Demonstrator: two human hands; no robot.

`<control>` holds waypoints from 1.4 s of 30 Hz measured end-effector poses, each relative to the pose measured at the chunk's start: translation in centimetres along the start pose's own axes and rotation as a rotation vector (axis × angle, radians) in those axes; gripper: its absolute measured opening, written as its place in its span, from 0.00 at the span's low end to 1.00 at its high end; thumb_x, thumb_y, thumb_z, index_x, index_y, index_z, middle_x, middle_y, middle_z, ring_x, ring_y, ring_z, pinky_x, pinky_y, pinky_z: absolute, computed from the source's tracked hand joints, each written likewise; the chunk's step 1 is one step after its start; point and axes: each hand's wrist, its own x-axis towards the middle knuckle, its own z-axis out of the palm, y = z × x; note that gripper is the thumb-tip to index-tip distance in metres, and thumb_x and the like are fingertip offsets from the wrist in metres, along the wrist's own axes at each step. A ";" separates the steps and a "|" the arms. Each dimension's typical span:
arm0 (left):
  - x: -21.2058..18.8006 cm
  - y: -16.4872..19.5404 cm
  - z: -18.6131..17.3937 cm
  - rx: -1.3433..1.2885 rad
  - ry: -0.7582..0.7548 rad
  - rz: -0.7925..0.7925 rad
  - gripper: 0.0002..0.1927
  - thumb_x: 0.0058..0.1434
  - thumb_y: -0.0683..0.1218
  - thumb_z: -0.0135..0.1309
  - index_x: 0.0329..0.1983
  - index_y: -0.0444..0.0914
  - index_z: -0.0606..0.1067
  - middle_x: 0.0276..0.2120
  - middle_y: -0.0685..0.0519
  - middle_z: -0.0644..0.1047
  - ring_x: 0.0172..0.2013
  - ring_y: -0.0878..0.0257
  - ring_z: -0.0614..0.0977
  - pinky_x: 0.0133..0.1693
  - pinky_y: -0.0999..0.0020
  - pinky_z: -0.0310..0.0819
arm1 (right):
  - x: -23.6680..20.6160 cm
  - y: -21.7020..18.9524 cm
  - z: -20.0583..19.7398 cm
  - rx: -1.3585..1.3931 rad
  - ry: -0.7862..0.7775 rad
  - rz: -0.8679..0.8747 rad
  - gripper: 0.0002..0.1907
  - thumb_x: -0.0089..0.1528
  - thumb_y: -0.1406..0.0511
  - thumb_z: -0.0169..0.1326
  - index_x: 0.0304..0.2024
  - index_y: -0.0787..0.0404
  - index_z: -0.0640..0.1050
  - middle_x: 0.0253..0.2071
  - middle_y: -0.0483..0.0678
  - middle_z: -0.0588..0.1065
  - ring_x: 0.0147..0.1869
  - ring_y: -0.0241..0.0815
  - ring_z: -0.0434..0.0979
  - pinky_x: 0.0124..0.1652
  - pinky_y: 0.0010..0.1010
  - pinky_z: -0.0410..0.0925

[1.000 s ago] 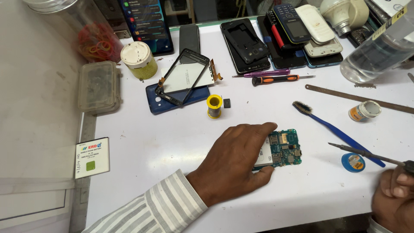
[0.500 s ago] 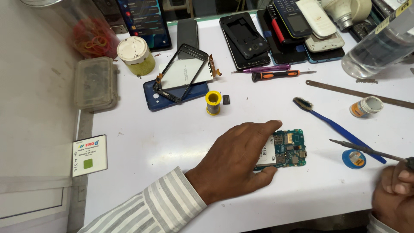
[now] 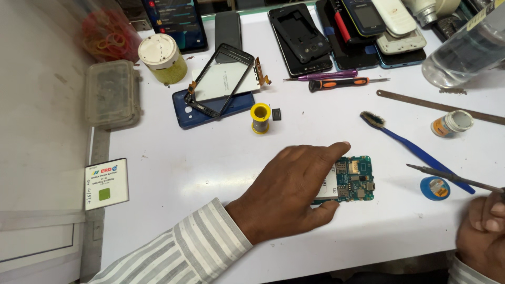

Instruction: The person works on a disassembled feature phone on a white workbench. They use a screwdriver to unscrew and pry at the exposed motherboard, reposition the board, then hold it up and brush its surface and edges with a toothbrush-style brush.

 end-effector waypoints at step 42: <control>0.1 0.9 -0.3 0.049 0.074 -0.036 0.41 0.55 0.41 0.65 0.69 0.32 0.59 0.55 0.40 0.73 0.55 0.46 0.77 0.57 0.52 0.71 | -2.0 -6.4 7.7 0.012 0.052 -0.034 0.17 0.83 0.62 0.42 0.42 0.62 0.74 0.25 0.46 0.70 0.22 0.29 0.65 0.24 0.15 0.57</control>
